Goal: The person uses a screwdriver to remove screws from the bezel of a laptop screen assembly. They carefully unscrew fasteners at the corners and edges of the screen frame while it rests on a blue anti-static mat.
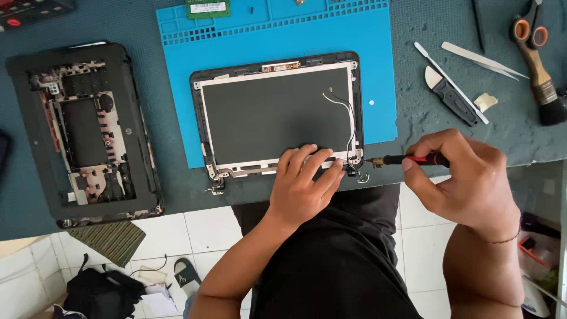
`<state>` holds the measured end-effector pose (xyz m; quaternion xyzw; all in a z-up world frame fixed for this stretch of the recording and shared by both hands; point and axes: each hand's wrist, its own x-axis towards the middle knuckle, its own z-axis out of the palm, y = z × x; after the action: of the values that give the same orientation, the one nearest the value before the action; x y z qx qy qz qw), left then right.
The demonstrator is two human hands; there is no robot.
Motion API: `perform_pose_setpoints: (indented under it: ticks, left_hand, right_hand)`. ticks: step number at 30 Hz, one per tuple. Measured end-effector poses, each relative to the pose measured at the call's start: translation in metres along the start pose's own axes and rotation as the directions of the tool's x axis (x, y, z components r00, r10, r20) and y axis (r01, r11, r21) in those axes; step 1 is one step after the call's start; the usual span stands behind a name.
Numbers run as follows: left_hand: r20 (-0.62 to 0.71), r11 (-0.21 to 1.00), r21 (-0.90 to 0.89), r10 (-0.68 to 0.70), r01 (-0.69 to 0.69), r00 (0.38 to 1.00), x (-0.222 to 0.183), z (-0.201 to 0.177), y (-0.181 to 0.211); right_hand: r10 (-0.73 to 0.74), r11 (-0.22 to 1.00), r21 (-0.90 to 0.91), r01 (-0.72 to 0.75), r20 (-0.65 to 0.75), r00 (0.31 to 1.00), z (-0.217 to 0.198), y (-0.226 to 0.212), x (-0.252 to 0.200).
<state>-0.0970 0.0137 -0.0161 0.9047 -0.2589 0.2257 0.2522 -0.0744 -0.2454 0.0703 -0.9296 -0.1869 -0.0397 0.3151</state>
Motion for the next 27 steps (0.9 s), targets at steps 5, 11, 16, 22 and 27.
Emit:
perform_pose_setpoints:
  ticks: [5,11,16,22,27]
  left_hand:
    - [0.015,1.0,0.001,0.008,-0.008,1.0,0.003,-0.003,0.0]
    - [0.003,1.0,0.009,0.007,-0.007,1.0,-0.001,0.0,-0.001]
    - [0.012,1.0,0.004,0.007,-0.007,1.0,0.0,-0.002,0.0]
    - [-0.011,1.0,0.017,0.016,-0.016,1.0,0.001,-0.002,0.0]
    - [-0.011,1.0,0.0,0.012,-0.012,1.0,0.0,-0.001,-0.001]
  right_hand:
    - [0.028,1.0,-0.012,-0.027,0.021,0.999,0.0,-0.002,0.002]
    - [-0.059,0.998,0.033,0.058,0.039,0.997,0.005,-0.004,0.01]
    - [-0.085,0.996,0.01,0.085,0.048,0.995,0.005,-0.009,0.014]
    - [-0.146,0.989,-0.014,0.147,0.058,0.988,0.008,-0.011,0.017]
    - [-0.205,0.974,-0.078,0.213,0.097,0.974,0.008,-0.017,0.023]
